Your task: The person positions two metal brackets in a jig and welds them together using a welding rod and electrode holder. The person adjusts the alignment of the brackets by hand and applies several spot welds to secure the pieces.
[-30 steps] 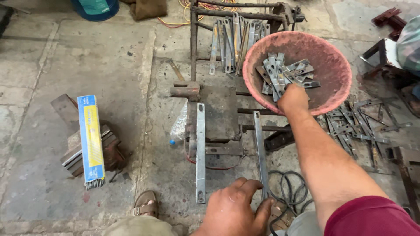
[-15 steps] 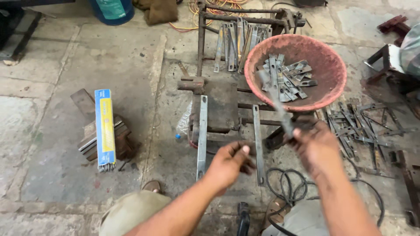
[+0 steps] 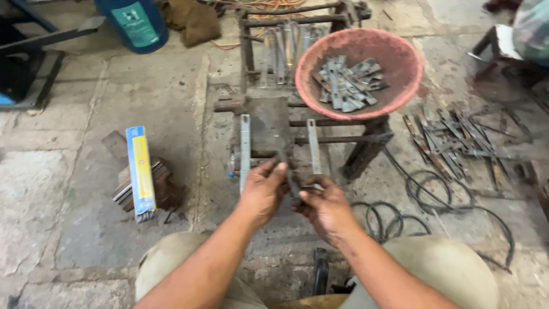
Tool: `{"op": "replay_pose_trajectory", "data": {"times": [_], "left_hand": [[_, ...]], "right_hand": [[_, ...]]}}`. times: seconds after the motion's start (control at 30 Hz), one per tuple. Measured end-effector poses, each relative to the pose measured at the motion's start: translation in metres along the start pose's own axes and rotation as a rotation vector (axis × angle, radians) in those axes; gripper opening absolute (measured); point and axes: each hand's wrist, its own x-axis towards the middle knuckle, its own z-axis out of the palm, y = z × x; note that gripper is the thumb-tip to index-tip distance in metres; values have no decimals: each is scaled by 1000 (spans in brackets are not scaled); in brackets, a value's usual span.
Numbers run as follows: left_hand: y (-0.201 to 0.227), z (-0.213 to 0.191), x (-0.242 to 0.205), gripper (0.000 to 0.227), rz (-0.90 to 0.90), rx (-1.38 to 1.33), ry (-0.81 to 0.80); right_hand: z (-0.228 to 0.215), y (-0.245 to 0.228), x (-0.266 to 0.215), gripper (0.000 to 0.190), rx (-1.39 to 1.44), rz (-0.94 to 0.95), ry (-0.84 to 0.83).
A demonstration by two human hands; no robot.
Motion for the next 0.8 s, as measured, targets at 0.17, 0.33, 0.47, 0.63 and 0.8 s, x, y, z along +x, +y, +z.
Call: {"op": "replay_pose_trajectory", "data": {"times": [0.17, 0.33, 0.47, 0.63, 0.8], "left_hand": [[23, 1, -16, 30, 90, -133, -59], [45, 4, -17, 35, 150, -101, 4], [64, 4, -10, 32, 185, 239, 11], [84, 12, 4, 39, 148, 1404, 63], [45, 8, 35, 34, 444, 1868, -143]], "right_hand": [[13, 10, 5, 22, 54, 44, -78], [20, 19, 12, 20, 58, 22, -135], [25, -3, 19, 25, -248, -73, -54], [-12, -79, 44, 24, -21, -268, 372], [-39, -96, 57, 18, 170, -276, 361]]}}
